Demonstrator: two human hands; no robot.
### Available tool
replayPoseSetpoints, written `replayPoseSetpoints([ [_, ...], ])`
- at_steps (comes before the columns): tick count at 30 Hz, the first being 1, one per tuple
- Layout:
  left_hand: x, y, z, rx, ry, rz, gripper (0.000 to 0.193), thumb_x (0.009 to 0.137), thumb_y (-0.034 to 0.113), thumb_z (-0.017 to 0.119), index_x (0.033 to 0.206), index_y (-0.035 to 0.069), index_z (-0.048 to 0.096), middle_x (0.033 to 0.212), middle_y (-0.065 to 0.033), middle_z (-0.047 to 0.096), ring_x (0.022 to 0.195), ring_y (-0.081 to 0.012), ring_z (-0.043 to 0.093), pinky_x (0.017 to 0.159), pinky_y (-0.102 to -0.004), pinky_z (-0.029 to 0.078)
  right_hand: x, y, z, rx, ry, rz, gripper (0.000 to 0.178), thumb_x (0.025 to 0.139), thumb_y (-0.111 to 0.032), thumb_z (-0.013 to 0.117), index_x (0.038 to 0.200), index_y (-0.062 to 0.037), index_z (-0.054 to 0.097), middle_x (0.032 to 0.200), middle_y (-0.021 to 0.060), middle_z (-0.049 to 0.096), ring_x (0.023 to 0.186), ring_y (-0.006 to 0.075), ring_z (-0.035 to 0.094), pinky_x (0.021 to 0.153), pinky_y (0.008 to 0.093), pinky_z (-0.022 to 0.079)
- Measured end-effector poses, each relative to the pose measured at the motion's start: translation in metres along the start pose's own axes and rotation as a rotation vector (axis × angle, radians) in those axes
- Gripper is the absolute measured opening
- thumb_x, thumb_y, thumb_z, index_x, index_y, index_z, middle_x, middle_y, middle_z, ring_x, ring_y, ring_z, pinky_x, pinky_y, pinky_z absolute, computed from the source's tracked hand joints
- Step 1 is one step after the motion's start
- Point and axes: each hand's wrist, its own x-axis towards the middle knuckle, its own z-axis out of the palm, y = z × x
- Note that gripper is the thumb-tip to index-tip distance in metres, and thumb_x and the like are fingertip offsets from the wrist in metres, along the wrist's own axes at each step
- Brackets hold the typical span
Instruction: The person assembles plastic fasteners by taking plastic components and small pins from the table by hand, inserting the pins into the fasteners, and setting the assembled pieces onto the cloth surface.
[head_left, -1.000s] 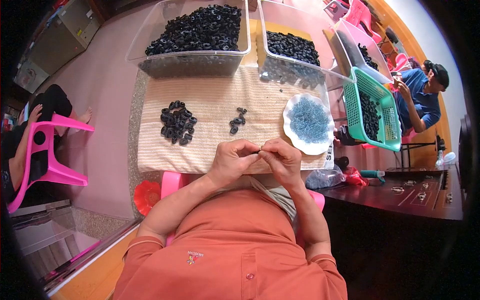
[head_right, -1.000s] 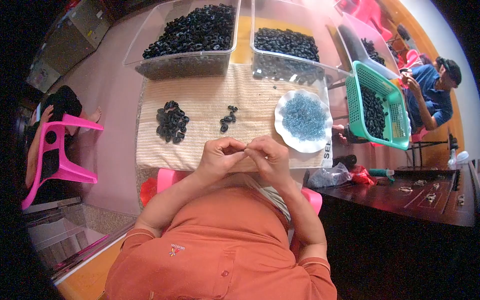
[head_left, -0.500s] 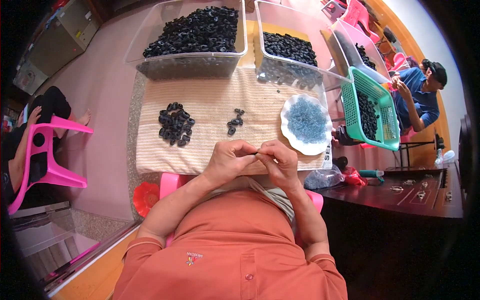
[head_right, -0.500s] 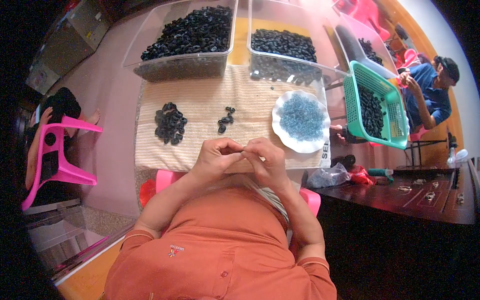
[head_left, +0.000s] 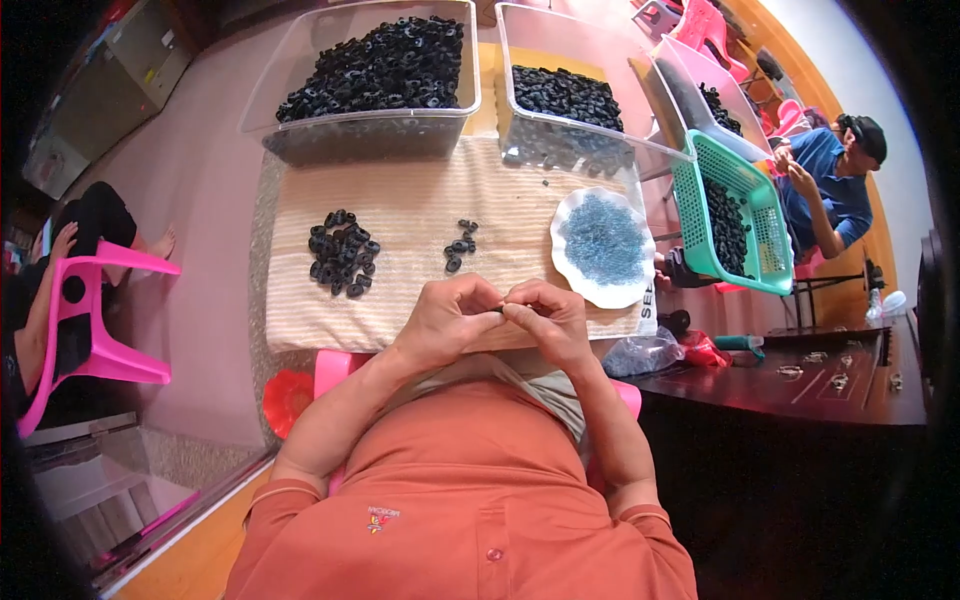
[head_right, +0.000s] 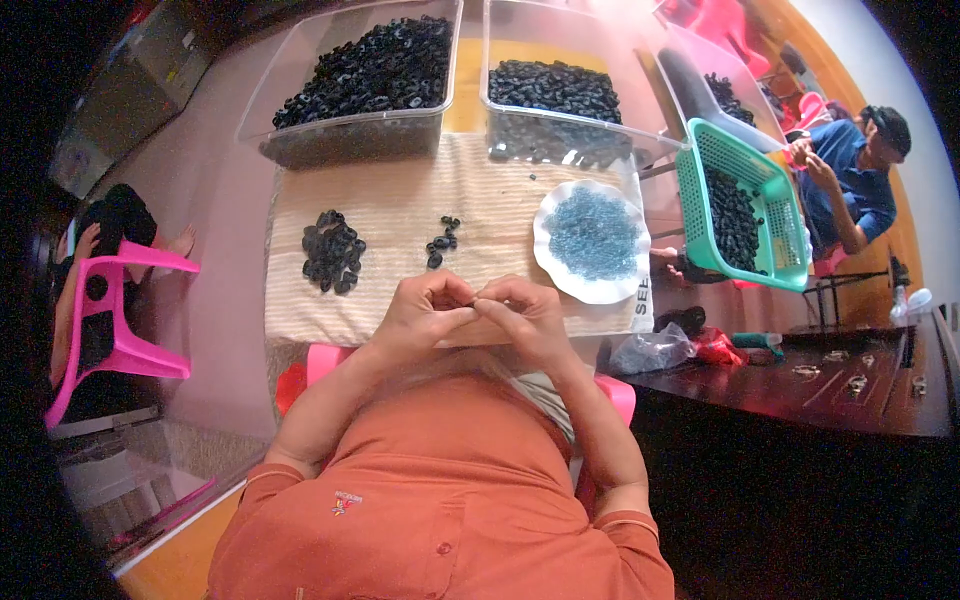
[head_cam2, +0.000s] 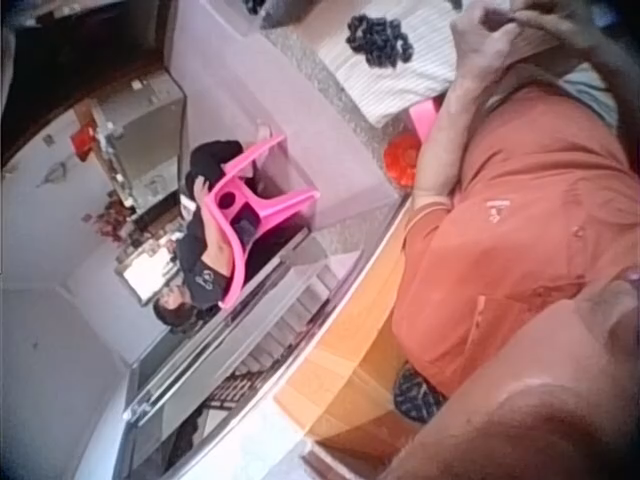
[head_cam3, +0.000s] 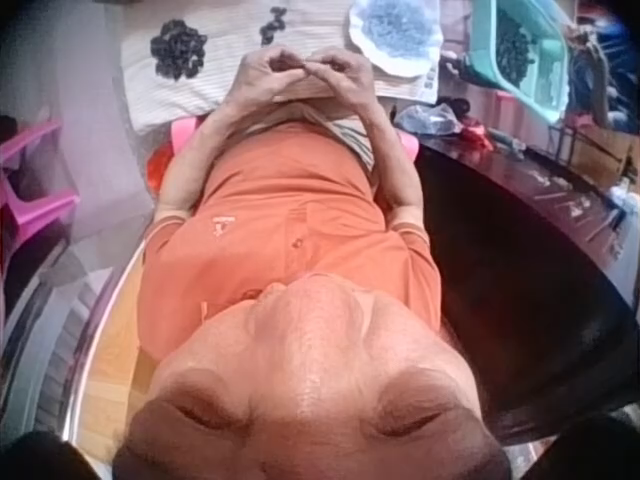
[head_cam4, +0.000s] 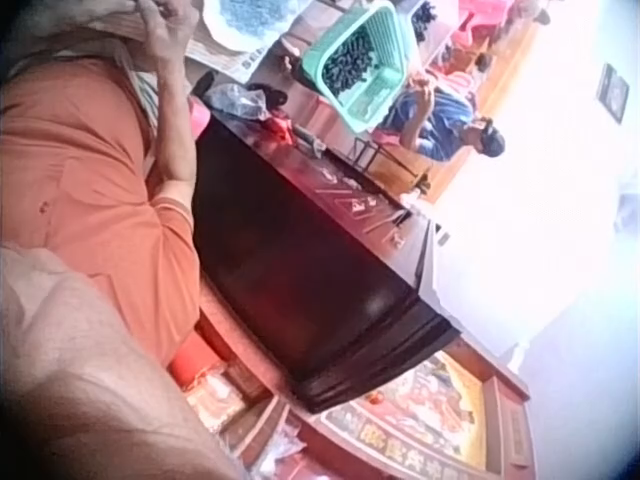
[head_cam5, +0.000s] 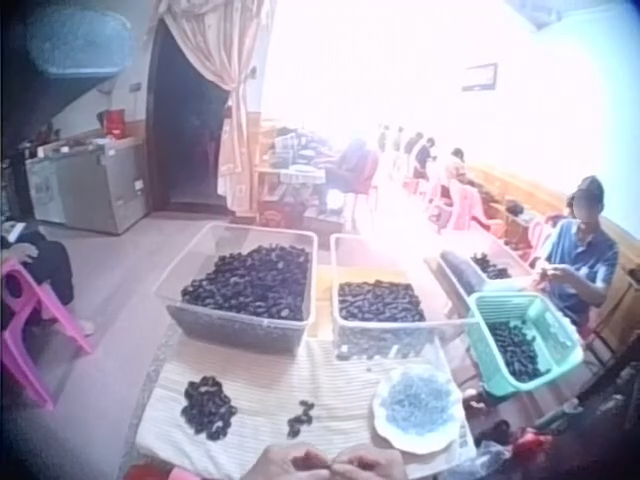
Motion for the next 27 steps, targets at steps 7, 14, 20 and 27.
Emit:
replayPoseSetpoints([
  [7, 0.008, -0.016, 0.001, -0.133, 0.056, 0.018, 0.029, 0.089, 0.002, 0.079, 0.115, 0.0, 0.066, 0.103, -0.006, 0.073, 0.094, -0.0114, 0.071, 0.085, -0.0271, 0.059, 0.0, -0.007, 0.01, -0.389, 0.047, -0.366, 0.019, 0.092, 0.007, 0.067, 0.11, 0.0014, 0.069, 0.1, 0.0176, 0.07, 0.088, 0.0285, 0.07, 0.078, 0.0344, 0.055],
  [14, 0.004, -0.01, 0.003, -0.207, 0.045, -0.003, 0.03, 0.089, -0.001, 0.078, 0.115, -0.001, 0.065, 0.105, -0.0069, 0.074, 0.096, -0.0122, 0.071, 0.085, -0.0278, 0.059, -0.004, -0.016, 0.014, -0.787, 0.035, -0.659, 0.049, 0.077, 0.004, 0.076, 0.124, 0.0023, 0.064, 0.108, 0.0187, 0.064, 0.094, 0.0382, 0.066, 0.079, 0.0438, 0.056],
  [20, 0.0, -0.006, 0.007, -0.253, 0.062, -0.049, 0.026, 0.091, -0.001, 0.077, 0.113, -0.002, 0.065, 0.101, -0.0067, 0.074, 0.094, -0.0118, 0.071, 0.083, -0.0271, 0.059, -0.007, -0.012, 0.02, -0.939, 0.081, -0.785, 0.04, 0.079, 0.001, 0.075, 0.118, 0.0052, 0.063, 0.104, 0.0176, 0.064, 0.088, 0.0345, 0.066, 0.072, 0.0413, 0.056],
  [27, 0.0, -0.009, 0.009, -0.263, 0.042, -0.05, 0.021, 0.091, -0.002, 0.076, 0.11, -0.001, 0.066, 0.1, -0.0063, 0.074, 0.09, -0.0109, 0.07, 0.081, -0.026, 0.059, -0.011, -0.008, 0.018, -0.868, 0.059, -0.771, 0.037, 0.079, 0.002, 0.07, 0.116, 0.0036, 0.064, 0.099, 0.0155, 0.066, 0.08, 0.0294, 0.065, 0.065, 0.0375, 0.055],
])
